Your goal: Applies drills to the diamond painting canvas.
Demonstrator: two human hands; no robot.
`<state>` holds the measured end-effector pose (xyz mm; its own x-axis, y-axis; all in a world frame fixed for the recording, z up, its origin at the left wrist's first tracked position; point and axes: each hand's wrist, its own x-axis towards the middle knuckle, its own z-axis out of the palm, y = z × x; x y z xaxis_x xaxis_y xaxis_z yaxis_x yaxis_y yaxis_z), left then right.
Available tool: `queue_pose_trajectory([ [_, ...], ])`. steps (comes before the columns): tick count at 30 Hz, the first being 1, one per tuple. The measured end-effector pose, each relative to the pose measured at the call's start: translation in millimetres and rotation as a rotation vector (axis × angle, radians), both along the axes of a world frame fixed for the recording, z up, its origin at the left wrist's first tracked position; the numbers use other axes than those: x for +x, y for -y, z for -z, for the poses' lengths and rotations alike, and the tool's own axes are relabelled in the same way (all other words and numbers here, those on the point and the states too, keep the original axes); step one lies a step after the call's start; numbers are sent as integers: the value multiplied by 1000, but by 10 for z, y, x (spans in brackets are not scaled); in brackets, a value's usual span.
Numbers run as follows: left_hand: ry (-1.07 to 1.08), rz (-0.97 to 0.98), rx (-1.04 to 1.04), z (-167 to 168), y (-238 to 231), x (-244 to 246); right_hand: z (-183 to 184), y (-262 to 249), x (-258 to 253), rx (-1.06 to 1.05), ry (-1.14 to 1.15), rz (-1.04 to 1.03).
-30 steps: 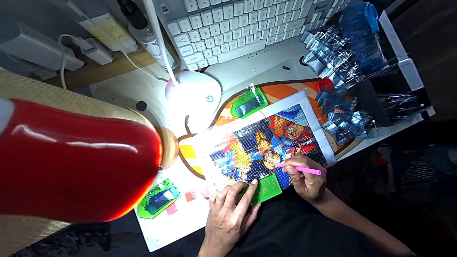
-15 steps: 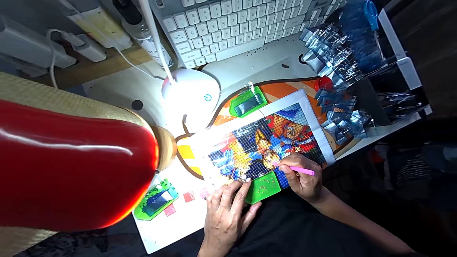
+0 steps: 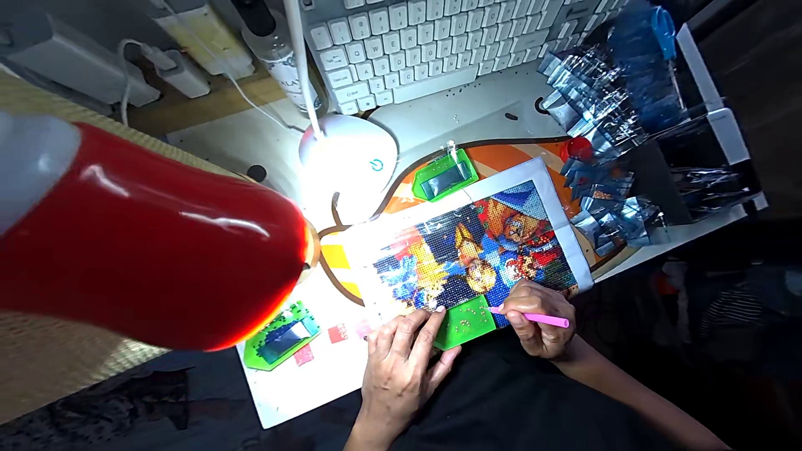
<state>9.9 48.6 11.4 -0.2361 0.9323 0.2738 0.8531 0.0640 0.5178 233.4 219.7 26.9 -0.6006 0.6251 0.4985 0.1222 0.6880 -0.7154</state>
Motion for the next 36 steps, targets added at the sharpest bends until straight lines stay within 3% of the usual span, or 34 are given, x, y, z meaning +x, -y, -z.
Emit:
queue_pose_trajectory([
  [12,-12,2,-14,7,-2,-3,-77,-14,-49,-21,43,-31],
  [17,-16,3,-13,31,17,-9,-168,-82,-56,-133,-59,113],
  [36,-10,6,-6,49,38,-9,-125,-92,-253,44,177,176],
])
